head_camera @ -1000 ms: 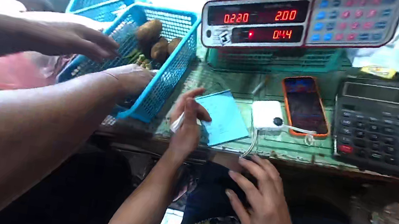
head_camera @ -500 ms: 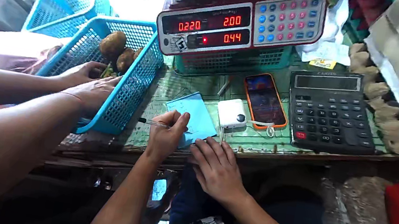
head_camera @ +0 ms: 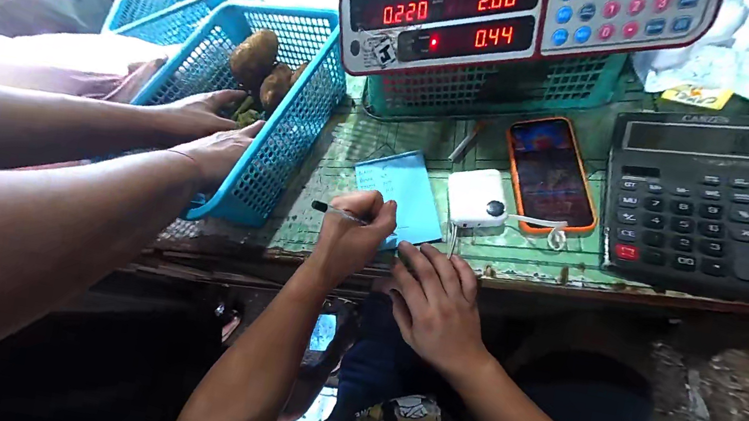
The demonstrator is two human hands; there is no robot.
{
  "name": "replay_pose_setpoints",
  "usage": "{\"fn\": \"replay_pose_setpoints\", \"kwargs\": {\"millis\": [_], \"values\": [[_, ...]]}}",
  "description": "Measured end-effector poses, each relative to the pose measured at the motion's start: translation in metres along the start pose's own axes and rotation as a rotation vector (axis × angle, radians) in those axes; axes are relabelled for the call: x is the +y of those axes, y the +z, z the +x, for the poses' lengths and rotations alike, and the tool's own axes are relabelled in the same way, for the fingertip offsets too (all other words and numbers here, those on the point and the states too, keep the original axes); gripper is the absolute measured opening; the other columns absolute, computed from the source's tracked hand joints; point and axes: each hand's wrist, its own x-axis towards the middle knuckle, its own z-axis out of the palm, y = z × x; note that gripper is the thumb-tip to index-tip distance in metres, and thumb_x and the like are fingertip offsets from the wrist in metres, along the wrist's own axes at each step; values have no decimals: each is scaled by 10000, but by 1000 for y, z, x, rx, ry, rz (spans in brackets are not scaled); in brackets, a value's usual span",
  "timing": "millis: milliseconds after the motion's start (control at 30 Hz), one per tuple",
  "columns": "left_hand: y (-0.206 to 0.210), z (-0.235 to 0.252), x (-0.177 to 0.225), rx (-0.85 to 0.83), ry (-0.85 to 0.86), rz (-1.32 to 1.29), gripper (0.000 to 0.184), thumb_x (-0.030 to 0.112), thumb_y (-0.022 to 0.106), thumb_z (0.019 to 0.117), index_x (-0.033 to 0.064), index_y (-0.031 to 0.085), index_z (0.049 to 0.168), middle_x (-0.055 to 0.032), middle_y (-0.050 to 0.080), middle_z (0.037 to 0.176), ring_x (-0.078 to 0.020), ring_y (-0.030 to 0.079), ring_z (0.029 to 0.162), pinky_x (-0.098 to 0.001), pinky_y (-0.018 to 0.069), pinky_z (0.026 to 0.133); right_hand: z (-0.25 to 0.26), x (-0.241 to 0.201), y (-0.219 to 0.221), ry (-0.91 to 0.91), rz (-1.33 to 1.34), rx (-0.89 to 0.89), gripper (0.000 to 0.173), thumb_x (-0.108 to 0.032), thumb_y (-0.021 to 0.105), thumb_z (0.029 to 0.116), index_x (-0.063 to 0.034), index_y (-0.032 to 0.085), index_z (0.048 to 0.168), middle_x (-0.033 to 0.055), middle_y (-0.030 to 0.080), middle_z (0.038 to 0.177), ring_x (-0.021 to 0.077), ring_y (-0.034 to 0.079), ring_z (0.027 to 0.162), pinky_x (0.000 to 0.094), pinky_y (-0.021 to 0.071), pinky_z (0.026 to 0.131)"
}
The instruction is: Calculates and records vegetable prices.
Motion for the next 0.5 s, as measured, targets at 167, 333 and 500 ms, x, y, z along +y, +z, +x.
{"fn": "replay_pose_setpoints", "kwargs": {"millis": [167,333,500], "values": [[-1,0,-3,-31,19,80,349,78,554,971,123,487,631,42,456,550,-47,433,475,-208,362,452,-1,1,-2,-9,-4,-11,349,-320,586,985,-237,672,1313,-14,599,1462,213,528,1366,467,342,1172],[2,-1,-3,-31,91,124,355,67,564,956,116,467,618,37,432,548,-51,409,473,-210,344,449,-2,1,-4,-8,4,-12,336,-295,582,984,-241,672,1304,-28,596,1466,208,534,1361,457,352,1168],[1,0,-3,-66,85,117,370,84,558,947,134,454,595,48,424,531,-40,409,465,-202,333,445,-2,2,-3,-9,-11,-12,356,-303,571,983,-258,663,1324,-31,594,1469,210,528,1366,458,337,1176]]}}
